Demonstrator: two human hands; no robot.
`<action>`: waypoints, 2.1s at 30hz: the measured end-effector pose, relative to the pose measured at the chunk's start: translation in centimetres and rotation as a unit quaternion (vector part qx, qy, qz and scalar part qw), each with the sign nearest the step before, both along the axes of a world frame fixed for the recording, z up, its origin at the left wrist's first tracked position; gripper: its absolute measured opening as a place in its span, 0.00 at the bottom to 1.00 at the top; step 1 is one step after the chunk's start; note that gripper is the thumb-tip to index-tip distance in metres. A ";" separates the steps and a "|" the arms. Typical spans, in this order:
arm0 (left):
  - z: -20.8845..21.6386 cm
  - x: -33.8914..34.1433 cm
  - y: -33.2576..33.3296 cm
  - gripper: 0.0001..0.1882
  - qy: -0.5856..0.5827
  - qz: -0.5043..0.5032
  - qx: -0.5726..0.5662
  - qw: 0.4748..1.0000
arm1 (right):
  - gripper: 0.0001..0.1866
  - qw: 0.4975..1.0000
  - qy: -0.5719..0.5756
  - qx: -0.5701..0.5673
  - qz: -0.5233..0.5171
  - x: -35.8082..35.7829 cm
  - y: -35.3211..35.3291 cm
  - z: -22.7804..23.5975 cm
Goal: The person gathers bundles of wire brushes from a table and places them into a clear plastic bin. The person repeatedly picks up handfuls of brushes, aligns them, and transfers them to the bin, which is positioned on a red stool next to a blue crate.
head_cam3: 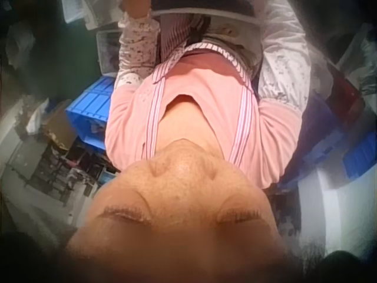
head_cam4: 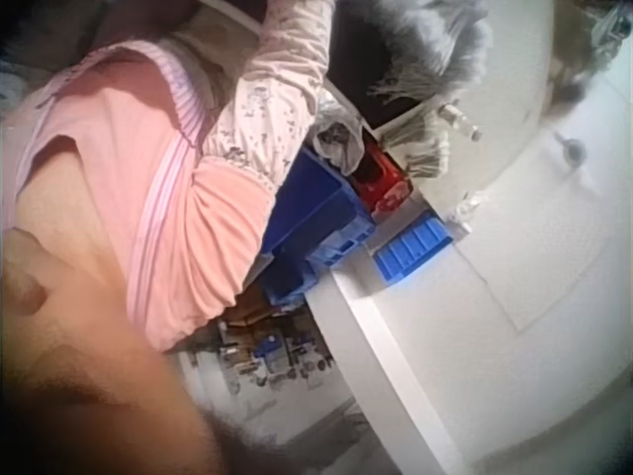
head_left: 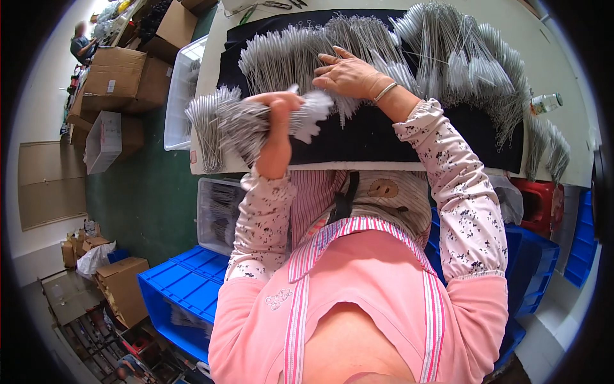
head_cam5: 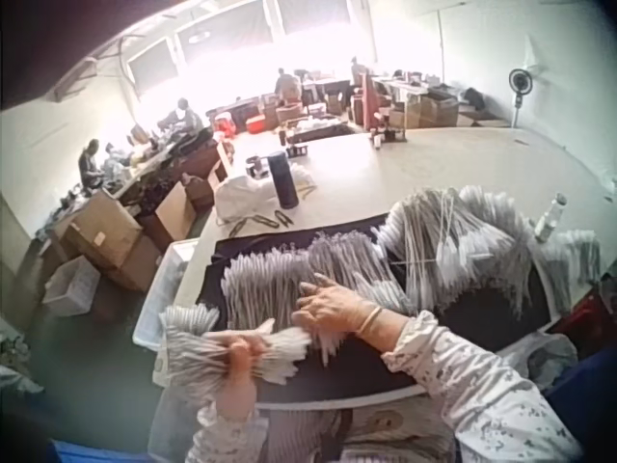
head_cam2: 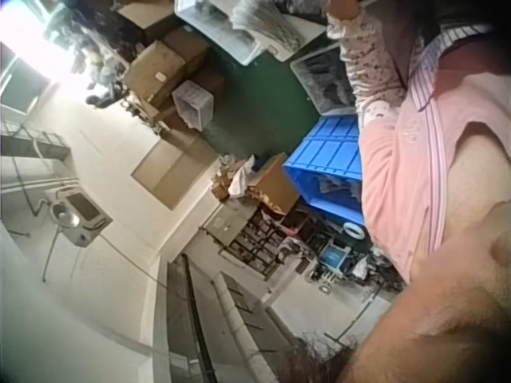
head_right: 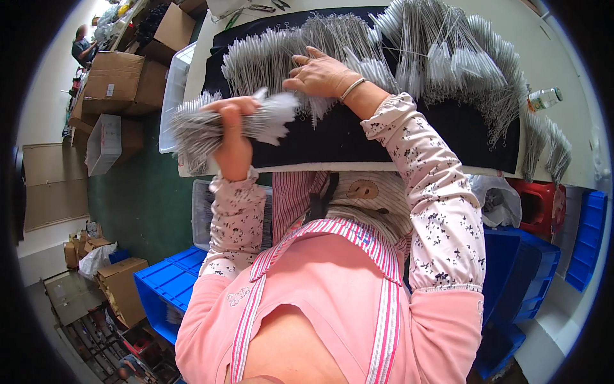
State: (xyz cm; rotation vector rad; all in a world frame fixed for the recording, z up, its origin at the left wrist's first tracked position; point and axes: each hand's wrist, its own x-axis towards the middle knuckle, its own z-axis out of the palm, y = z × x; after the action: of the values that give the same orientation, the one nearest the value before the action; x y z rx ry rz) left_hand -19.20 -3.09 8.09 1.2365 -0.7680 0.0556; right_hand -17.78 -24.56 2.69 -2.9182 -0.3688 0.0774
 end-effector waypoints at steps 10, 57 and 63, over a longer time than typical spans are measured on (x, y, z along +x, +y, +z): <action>7.2 1.6 5.6 0.13 -0.047 0.077 0.019 0.996 | 0.24 0.995 -0.097 -0.027 0.013 0.1 0.4 0.3; -5.0 5.4 9.8 0.20 -0.110 0.131 0.306 0.937 | 0.18 0.920 -0.233 0.084 0.304 3.4 17.6 9.3; -5.7 1.3 9.3 0.17 0.137 -0.080 0.103 0.982 | 0.26 0.920 -0.194 0.163 0.300 -2.6 17.0 9.5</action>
State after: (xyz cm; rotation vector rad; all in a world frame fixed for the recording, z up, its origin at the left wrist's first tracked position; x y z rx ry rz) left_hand -17.89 6.17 2.40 1.3395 -0.6408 -0.3275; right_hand -20.40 -7.52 12.21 -2.3749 -1.2017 -0.4369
